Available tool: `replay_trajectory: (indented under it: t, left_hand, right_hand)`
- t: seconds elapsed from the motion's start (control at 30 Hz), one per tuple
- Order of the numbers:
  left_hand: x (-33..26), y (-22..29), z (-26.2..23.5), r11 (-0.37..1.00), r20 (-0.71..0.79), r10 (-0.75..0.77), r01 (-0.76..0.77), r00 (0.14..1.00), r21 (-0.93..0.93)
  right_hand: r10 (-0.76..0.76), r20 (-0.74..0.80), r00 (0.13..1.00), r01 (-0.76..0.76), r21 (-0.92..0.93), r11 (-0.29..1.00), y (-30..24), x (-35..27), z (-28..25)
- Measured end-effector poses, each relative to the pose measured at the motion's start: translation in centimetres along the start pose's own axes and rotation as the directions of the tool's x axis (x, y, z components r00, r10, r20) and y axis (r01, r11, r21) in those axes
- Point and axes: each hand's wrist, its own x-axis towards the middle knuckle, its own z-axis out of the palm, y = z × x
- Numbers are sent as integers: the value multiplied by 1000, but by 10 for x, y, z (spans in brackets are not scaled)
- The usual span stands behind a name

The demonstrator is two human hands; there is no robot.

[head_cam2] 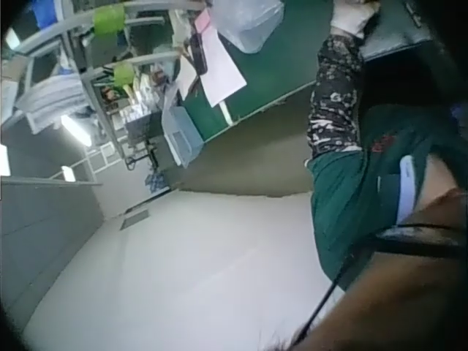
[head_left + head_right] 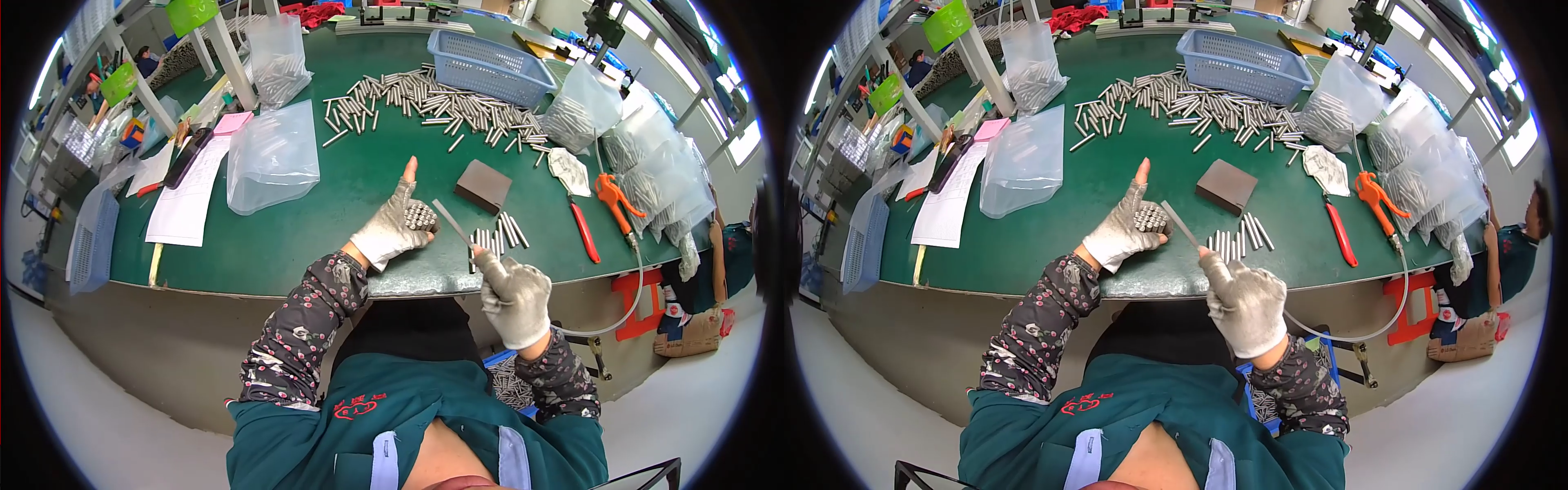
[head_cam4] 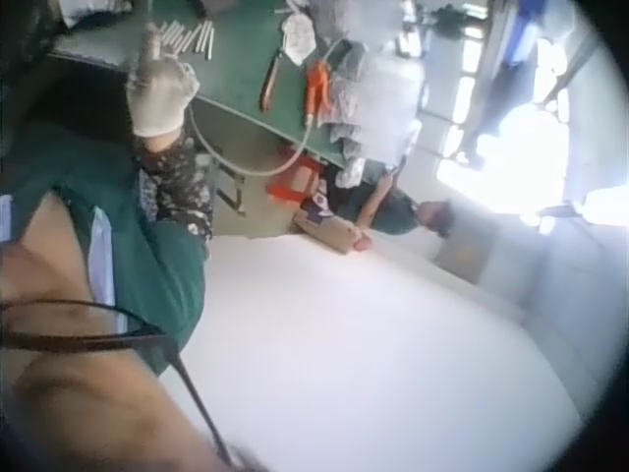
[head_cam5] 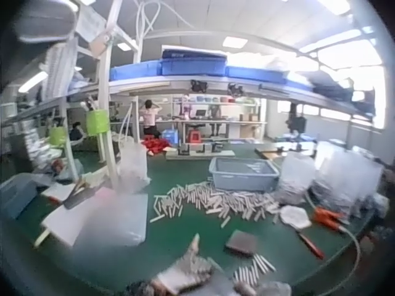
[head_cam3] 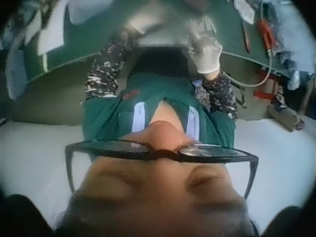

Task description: The worker is grouping, aligning, and inspecting small metal tubes into bundles at a manufacturing workbench.

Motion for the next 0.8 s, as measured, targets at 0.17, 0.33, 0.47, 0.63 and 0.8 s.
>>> replay_trajectory:
  t: [0.17, 0.33, 0.47, 0.63, 0.8]
  left_hand:
    - [4, -12, -3, 982, -18, 77, -73, 997, 176]
    - [3, -7, -3, 985, -10, 63, -61, 998, 161]
    - [2, -2, -1, 997, -2, 76, -76, 997, 17]
    - [0, 1, 1, 994, -17, 38, -36, 999, 107]
    - [-3, 2, 0, 1000, 10, 25, -25, 1000, 3]
  right_hand:
    - [-85, -29, 996, 84, -52, 995, 1, 9, 15]
    - [-171, 15, 985, 171, -175, 970, 5, 16, 20]
    - [-229, 74, 971, 240, -284, 928, 7, 20, 17]
    - [-204, 122, 971, 227, -216, 950, 16, 2, -5]
    - [-150, -13, 989, 146, -167, 975, 13, 2, -9]
